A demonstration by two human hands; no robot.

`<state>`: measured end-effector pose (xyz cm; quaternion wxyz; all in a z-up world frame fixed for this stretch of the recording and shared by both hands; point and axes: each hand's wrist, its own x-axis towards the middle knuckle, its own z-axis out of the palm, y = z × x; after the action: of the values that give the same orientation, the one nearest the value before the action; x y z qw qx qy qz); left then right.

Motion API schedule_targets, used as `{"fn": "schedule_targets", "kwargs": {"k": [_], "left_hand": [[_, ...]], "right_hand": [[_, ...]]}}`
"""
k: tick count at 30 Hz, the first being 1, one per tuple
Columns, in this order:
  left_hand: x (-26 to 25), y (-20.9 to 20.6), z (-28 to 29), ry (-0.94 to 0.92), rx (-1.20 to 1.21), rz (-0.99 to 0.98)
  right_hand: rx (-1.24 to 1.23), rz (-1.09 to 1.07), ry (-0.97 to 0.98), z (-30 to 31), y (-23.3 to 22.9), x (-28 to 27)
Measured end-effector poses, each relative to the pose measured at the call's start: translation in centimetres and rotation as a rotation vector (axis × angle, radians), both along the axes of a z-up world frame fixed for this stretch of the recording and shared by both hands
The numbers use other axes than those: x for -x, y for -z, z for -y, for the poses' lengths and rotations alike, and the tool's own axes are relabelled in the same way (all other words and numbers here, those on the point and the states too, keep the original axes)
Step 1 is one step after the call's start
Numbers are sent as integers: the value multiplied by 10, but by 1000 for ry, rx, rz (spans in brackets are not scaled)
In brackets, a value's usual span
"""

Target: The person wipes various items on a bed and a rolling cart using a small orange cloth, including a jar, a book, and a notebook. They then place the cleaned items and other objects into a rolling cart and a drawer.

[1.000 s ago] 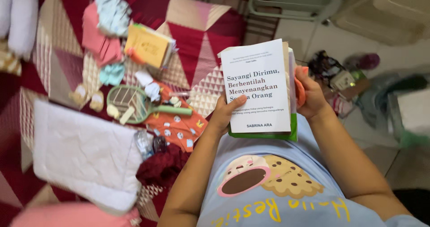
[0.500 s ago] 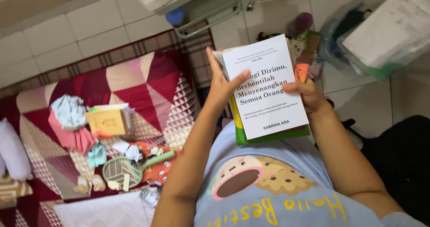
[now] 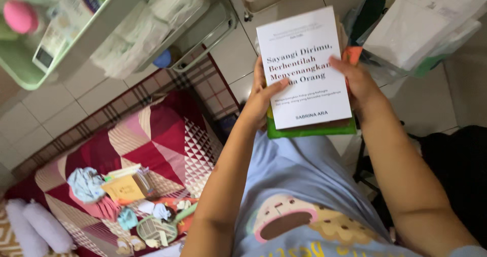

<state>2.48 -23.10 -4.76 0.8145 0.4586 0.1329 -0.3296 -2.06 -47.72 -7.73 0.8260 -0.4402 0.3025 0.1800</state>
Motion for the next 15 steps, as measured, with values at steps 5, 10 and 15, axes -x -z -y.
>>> {"fn": "schedule_targets", "kwargs": {"k": [5, 10, 15], "left_hand": [[-70, 67, 34, -23, -97, -81], [-151, 168, 71, -39, -64, 58], [-236, 242, 114, -73, -51, 89]], "right_hand": [[304, 3, 86, 45, 56, -46], [87, 254, 323, 59, 111, -64], [-87, 112, 648, 67, 180, -122]]}}
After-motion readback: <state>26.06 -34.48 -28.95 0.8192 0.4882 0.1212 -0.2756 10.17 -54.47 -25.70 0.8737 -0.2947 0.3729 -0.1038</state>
